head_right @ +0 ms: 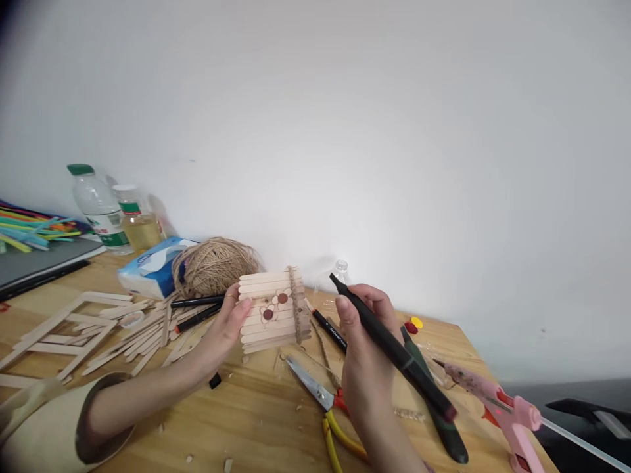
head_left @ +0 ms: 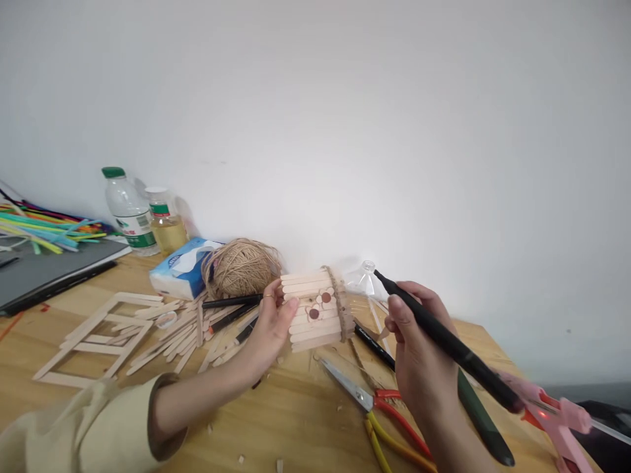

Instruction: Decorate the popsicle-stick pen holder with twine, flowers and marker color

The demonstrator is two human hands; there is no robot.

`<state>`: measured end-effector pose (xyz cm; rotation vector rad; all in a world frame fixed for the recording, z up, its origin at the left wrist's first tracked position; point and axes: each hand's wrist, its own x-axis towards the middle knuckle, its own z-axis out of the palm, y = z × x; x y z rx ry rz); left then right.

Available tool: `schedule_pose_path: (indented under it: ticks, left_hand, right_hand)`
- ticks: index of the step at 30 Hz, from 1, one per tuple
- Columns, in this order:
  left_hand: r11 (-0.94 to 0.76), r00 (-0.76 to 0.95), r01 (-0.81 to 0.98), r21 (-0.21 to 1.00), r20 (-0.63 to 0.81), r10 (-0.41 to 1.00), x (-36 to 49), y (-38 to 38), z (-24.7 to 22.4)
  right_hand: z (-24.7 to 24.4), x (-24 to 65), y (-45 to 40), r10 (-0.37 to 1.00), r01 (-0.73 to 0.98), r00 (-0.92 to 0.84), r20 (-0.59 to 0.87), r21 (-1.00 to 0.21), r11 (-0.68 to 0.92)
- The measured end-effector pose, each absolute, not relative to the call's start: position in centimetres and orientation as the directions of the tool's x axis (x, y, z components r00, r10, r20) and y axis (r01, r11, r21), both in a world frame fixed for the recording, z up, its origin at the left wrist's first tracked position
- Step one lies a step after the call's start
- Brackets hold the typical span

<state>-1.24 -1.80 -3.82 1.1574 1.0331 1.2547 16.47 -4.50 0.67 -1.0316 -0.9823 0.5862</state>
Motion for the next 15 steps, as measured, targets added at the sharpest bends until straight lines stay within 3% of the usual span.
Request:
schedule_pose_path:
  ticks: [5,9,15]
  left_hand:
    - [-0.081,0.072,-0.24,0.967,0.101,0.992,-1.1,-1.0,-4.6]
    - [-0.138,0.109,-0.277,0.951,0.174,0.979,-1.2,-0.1,-5.6]
    - [-0.141,0.295,-0.267,0.953,0.22,0.93,-1.0,0.9,-7.4]
  right_hand:
    - [-0.4,16.6,-3.9,0.862,0.194,0.354,0.363,-0.93,0.312]
    - [-0.7,16.3,-3.3,0.873,0.309,0.204,0.443,-0.875,0.372]
    - [-0.8,16.3,-3.0,0.838,0.35,0.061,0.542,-0.798,0.491]
